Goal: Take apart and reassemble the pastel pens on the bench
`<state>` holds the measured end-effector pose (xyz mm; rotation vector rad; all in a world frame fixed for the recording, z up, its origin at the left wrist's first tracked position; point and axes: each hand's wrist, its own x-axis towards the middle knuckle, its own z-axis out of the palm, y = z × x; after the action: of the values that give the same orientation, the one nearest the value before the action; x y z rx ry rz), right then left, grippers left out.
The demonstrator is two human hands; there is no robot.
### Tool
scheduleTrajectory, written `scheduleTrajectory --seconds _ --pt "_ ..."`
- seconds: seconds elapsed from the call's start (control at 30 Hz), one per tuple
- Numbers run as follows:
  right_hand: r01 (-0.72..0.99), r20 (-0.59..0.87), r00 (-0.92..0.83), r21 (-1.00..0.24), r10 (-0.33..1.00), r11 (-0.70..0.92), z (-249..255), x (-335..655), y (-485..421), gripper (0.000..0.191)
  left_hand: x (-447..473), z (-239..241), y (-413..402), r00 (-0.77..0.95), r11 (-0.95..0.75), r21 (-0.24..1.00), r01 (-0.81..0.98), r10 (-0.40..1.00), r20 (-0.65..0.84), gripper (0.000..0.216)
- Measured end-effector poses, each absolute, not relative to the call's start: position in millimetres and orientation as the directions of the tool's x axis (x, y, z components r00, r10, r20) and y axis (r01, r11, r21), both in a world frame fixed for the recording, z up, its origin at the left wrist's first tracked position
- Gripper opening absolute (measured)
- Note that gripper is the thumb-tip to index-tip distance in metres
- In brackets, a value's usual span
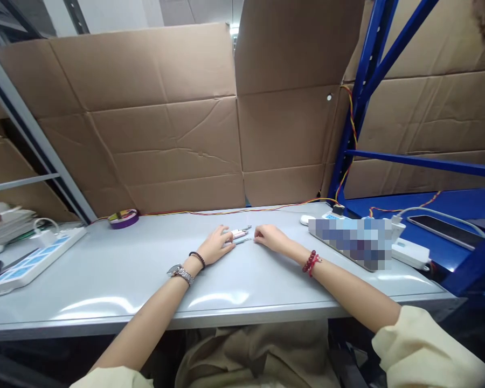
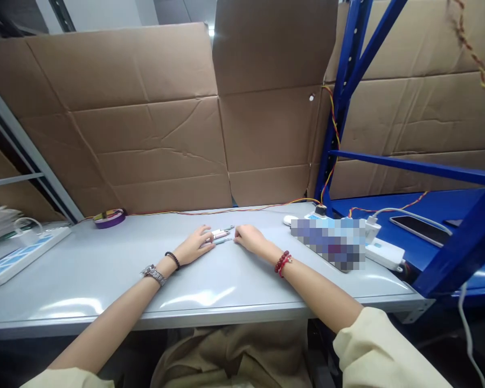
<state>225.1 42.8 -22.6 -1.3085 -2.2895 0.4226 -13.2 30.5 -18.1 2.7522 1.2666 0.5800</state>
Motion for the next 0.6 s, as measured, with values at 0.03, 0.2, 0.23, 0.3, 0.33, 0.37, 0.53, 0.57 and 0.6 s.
scheduleTrajectory --seconds 0.03,0.2,0.23,0.3,0.33,0.37,0.53,0.57,0.6 --pt "0.709 0.249 -0.424 -0.507 0.871 0.491 -22.0 225.9 43.9 0.018 -12.8 -18.8 31.0 0.596 -0.667 0.203 0.716 0.737 0.320 0.021" --pt "0.561 0.314 -0.371 -0.675 0.874 0.480 -13.9 226.0 49.0 0.021 -11.2 -17.5 31.1 0.577 -0.678 0.215 0.703 0.721 0.384 0.021" --pt "0.524 0.328 -0.362 -0.702 0.873 0.481 -12.3 225.9 49.6 0.022 -10.8 -16.7 30.9 0.567 -0.675 0.222 0.703 0.721 0.397 0.022" --pt "0.458 0.349 -0.359 -0.743 0.866 0.489 -10.1 225.5 50.1 0.022 -9.9 -15.4 30.4 0.549 -0.671 0.237 0.703 0.723 0.419 0.022" --pt "0.428 0.357 -0.364 -0.757 0.860 0.495 -9.5 225.1 49.7 0.021 -9.2 -14.9 30.0 0.541 -0.669 0.244 0.702 0.724 0.428 0.022" --pt "0.400 0.363 -0.373 -0.767 0.854 0.501 -9.3 224.6 49.0 0.021 -8.4 -14.3 29.5 0.535 -0.669 0.250 0.700 0.724 0.436 0.021" --pt "0.313 0.394 -0.422 -0.782 0.816 0.539 -8.5 219.8 41.2 0.020 -3.7 -10.5 24.8 0.541 -0.677 0.262 0.687 0.718 0.438 0.020" --pt "0.306 0.402 -0.431 -0.778 0.808 0.549 -7.8 218.7 39.4 0.020 -3.0 -9.5 23.4 0.545 -0.676 0.262 0.689 0.721 0.428 0.020" --pt "0.300 0.412 -0.436 -0.772 0.800 0.560 -7.0 217.7 37.7 0.020 -2.5 -8.5 21.9 0.546 -0.671 0.263 0.694 0.727 0.416 0.021"
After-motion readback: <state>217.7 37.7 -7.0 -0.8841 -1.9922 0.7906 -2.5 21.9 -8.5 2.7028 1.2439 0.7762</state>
